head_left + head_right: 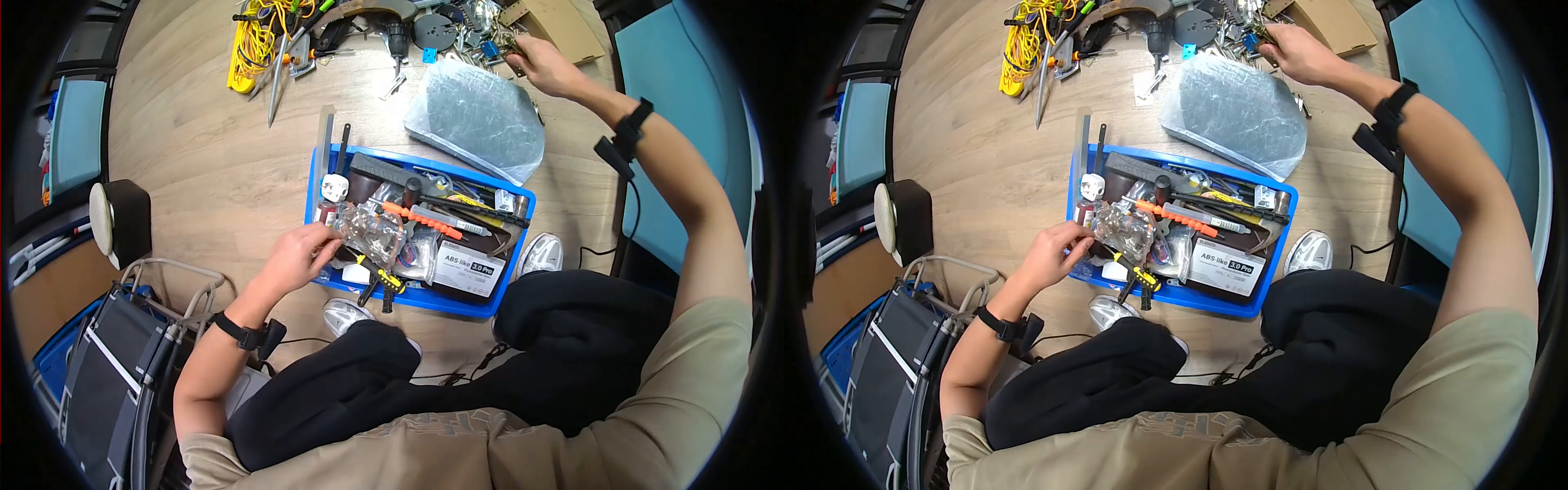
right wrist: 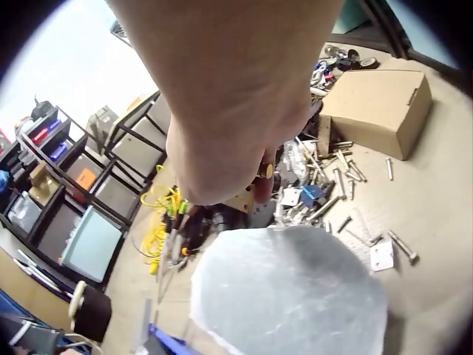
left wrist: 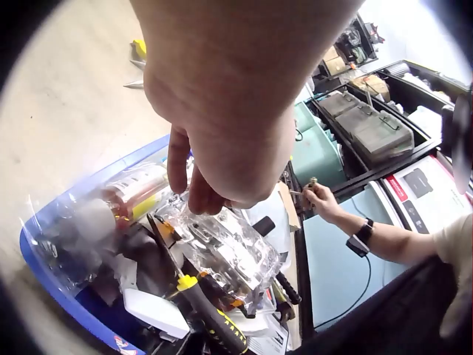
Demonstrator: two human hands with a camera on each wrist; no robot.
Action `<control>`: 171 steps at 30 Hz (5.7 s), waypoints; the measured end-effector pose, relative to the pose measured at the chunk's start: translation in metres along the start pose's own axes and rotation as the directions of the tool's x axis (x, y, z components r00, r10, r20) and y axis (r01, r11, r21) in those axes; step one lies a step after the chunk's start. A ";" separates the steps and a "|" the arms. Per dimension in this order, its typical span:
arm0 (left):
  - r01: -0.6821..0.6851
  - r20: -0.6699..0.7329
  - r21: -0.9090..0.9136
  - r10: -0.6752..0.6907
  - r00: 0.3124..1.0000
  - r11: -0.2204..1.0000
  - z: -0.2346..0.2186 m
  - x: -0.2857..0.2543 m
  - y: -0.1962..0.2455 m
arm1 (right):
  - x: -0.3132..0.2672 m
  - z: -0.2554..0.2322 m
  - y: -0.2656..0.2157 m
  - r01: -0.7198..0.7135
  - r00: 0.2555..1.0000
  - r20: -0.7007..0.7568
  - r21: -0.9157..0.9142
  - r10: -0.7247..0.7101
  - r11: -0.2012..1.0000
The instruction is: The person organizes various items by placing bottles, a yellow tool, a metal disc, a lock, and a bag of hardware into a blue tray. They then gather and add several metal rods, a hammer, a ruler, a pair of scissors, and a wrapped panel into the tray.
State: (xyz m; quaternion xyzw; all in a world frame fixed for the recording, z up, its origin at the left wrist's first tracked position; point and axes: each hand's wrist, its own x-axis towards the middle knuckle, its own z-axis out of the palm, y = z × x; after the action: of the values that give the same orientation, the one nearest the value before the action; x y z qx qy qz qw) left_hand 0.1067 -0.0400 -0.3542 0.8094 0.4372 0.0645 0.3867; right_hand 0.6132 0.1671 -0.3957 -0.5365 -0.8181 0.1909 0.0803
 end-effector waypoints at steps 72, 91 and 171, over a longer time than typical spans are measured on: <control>0.559 0.078 -0.153 -0.554 0.829 0.815 0.023 -0.028 -0.106 | -0.013 0.022 -0.028 0.031 0.991 -0.129 0.381 0.020 0.924; 0.536 0.093 -0.179 -0.528 0.844 0.825 0.028 -0.029 -0.105 | -0.199 0.149 -0.256 0.664 0.454 0.571 0.294 -0.683 0.687; 0.565 0.206 -0.191 -0.530 0.822 0.802 0.035 -0.047 -0.128 | 0.157 0.072 0.072 -0.645 0.752 0.342 0.558 0.564 0.522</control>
State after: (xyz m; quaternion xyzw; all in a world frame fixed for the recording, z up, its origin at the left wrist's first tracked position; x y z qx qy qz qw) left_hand 0.0097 -0.0548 -0.4547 0.5967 0.6126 -0.0548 0.5155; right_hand 0.5858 0.3192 -0.5015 -0.7121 -0.4649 0.5072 0.1399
